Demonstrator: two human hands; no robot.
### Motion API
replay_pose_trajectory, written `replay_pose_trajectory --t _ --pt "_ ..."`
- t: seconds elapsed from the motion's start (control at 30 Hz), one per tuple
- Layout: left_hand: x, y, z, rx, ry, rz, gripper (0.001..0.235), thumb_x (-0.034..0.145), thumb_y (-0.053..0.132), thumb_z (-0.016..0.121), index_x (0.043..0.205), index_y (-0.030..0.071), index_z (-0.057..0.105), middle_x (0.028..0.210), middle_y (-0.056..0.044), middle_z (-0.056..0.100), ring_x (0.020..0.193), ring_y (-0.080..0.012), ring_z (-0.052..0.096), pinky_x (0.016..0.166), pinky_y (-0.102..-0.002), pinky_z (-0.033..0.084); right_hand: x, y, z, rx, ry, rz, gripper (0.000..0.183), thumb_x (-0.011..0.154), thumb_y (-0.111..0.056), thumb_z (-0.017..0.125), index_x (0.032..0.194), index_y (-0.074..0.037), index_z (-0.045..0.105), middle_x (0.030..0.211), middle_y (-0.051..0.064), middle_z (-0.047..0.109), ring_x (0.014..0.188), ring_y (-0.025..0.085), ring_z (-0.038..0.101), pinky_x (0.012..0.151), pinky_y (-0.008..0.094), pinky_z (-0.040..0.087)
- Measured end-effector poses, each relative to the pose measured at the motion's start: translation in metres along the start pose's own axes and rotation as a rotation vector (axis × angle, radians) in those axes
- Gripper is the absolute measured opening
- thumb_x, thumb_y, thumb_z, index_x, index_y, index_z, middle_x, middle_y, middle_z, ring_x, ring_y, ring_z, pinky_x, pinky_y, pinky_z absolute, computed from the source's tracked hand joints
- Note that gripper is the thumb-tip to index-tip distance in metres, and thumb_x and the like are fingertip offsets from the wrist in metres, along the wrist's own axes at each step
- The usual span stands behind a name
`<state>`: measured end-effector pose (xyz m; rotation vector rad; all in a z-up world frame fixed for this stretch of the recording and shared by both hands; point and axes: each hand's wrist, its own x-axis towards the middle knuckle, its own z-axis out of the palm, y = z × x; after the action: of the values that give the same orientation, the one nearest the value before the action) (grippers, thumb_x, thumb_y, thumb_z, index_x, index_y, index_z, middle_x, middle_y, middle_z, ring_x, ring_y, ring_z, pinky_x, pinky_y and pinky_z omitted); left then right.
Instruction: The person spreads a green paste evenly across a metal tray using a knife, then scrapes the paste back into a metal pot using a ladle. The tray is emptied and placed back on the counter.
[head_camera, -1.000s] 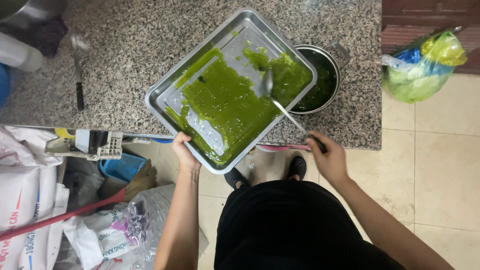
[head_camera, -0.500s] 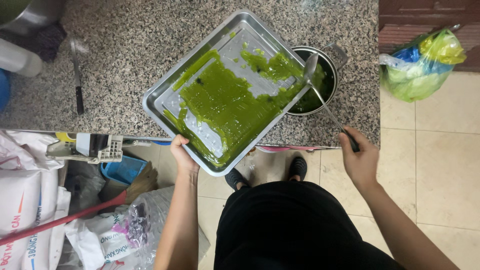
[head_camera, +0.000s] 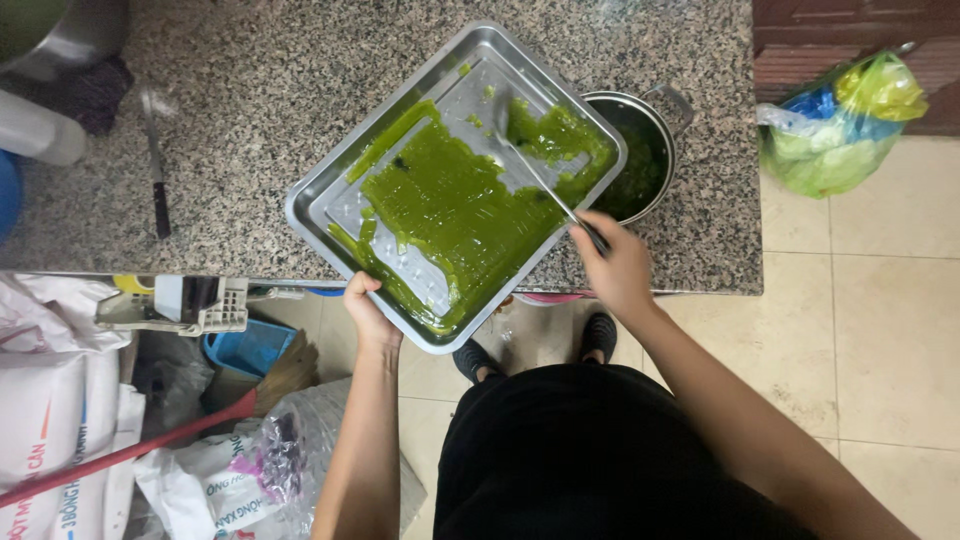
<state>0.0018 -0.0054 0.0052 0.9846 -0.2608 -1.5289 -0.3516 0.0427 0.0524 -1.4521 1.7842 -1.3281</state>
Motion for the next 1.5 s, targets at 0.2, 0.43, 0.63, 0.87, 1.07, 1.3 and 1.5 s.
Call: replay_pose_trajectory --t 0.2,0.43,0.63,0.87,1.07,1.3,1.5 --pt "-0.002 -0.001 -0.001 0.012 0.05 0.014 0.04 0.069 0.017 0.052 0.104 -0.001 0.06 0.098 -0.013 0.064 0.09 -0.0273 0.064 0.085 -0.037 0.056 -0.05 0.033 -0.066 -0.087 0.003 0.271 0.028 0.098 -0.021 0.072 0.121 -0.006 0.074 0.082 0.009 0.071 0.068 0.011 0.058 0.061 0.03 0.048" --pt "-0.007 0.0 0.005 0.05 0.055 0.041 0.039 0.069 0.017 0.051 0.103 -0.002 0.061 0.097 -0.013 0.064 0.089 -0.0266 0.064 0.081 -0.037 0.057 -0.07 0.048 -0.095 -0.012 0.155 0.238 0.029 0.101 -0.018 0.072 0.123 0.0 0.071 0.093 0.003 0.07 0.078 0.004 0.057 0.069 0.021 0.047" --pt "-0.006 -0.002 -0.001 0.018 0.072 0.01 0.034 0.071 0.016 0.052 0.099 0.0 0.062 0.094 -0.011 0.064 0.087 -0.026 0.064 0.081 -0.036 0.056 -0.043 0.038 -0.066 0.205 0.07 0.177 0.028 0.102 -0.016 0.071 0.124 0.001 0.073 0.088 0.0 0.061 0.073 0.004 0.047 0.061 0.021 0.037" --pt "-0.005 -0.003 -0.003 0.015 0.062 0.028 0.034 0.071 0.015 0.052 0.099 -0.001 0.062 0.093 -0.011 0.065 0.087 -0.0268 0.064 0.083 -0.037 0.056 0.021 -0.005 -0.003 0.06 0.0 0.234 0.028 0.096 -0.021 0.073 0.119 -0.006 0.074 0.078 0.001 0.07 0.063 0.006 0.056 0.058 0.025 0.044" --pt "-0.003 -0.003 -0.003 -0.011 0.02 -0.004 0.036 0.07 0.017 0.051 0.099 0.0 0.063 0.094 -0.012 0.066 0.087 -0.0269 0.065 0.082 -0.037 0.057 -0.022 0.023 -0.049 0.004 0.054 0.05 0.026 0.101 -0.02 0.071 0.12 -0.002 0.072 0.09 0.004 0.074 0.077 0.007 0.066 0.069 0.024 0.051" --pt "0.006 -0.003 -0.007 0.022 0.007 0.036 0.035 0.072 0.016 0.052 0.101 -0.002 0.062 0.097 -0.013 0.065 0.09 -0.0271 0.064 0.084 -0.037 0.057 -0.072 0.046 -0.097 -0.015 0.134 0.244 0.027 0.101 -0.018 0.074 0.122 -0.001 0.073 0.089 0.005 0.069 0.073 0.006 0.053 0.063 0.023 0.043" --pt "0.006 -0.005 -0.003 0.011 0.005 0.008 0.045 0.067 0.016 0.051 0.107 -0.002 0.063 0.098 -0.013 0.066 0.092 -0.0291 0.064 0.088 -0.037 0.056 -0.053 0.023 -0.075 0.255 0.023 0.359 0.03 0.099 -0.02 0.071 0.122 -0.001 0.072 0.081 -0.001 0.065 0.066 0.003 0.053 0.054 0.02 0.039"
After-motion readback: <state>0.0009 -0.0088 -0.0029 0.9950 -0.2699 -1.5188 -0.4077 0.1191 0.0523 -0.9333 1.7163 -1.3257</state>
